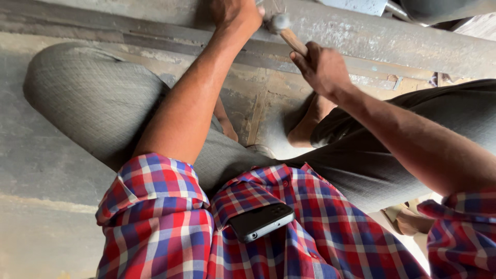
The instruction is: The person sits on the floor and hammers a small metal bracket against a steel angle bar, repeatedly repositioning the piece and striking it with a hammer to shape or flatten it.
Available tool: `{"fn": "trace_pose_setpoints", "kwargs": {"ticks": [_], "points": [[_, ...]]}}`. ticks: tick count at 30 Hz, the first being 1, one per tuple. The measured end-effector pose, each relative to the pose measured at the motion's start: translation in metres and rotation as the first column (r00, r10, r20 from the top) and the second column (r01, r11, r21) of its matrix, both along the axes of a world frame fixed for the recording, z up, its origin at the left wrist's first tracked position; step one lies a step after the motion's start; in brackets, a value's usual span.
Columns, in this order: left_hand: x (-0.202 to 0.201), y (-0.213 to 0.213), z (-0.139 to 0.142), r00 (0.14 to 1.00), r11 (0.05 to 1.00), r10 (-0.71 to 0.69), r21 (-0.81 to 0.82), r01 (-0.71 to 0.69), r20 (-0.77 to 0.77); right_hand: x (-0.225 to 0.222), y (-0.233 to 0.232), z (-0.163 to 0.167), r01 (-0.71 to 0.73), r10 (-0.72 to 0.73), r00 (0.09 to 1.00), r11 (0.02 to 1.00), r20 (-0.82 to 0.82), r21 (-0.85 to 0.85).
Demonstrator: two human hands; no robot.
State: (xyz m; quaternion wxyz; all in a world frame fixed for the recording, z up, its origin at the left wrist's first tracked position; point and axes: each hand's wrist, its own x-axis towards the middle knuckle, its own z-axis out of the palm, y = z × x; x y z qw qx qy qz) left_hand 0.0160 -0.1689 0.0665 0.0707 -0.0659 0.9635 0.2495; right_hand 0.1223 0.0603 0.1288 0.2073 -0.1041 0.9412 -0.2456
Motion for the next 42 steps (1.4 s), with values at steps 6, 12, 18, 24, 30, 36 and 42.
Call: {"fn": "trace_pose_setpoints", "kwargs": {"ticks": [6, 12, 18, 24, 30, 36, 42], "points": [[0.004, 0.0, 0.022, 0.993, 1.0, -0.004, 0.008, 0.003, 0.115, -0.001, -0.01, 0.012, 0.014, -0.038, 0.988, 0.987, 0.149, 0.16], [0.001, -0.006, 0.033, 1.0, 1.0, -0.008, -0.012, 0.008, 0.016, -0.005, -0.01, 0.02, -0.005, -0.027, 0.981, 0.987, 0.193, 0.163], [0.003, -0.01, 0.059, 0.983, 0.997, -0.027, -0.073, 0.04, 0.183, 0.003, -0.017, 0.043, -0.032, 0.009, 0.989, 0.988, 0.149, 0.151], [0.006, -0.022, 0.094, 0.964, 0.992, 0.057, 0.092, -0.084, 0.26, 0.001, -0.024, 0.093, 0.229, -0.227, 0.931, 0.973, 0.286, 0.029], [0.005, -0.03, 0.11, 0.948, 0.453, -0.009, 0.847, -0.279, 0.317, 0.001, -0.007, 0.144, 0.49, -0.385, 0.87, 0.737, 0.306, -0.466], [0.031, -0.019, 0.105, 1.0, 0.273, 0.023, 0.962, -0.027, 0.021, 0.018, 0.006, 0.183, 0.472, -0.403, 0.878, 0.628, 0.259, -0.619], [0.032, -0.013, 0.051, 0.958, 0.501, -0.019, 0.826, 0.258, -0.288, 0.017, 0.011, 0.188, 0.463, -0.365, 0.885, 0.622, 0.29, -0.631]]}}
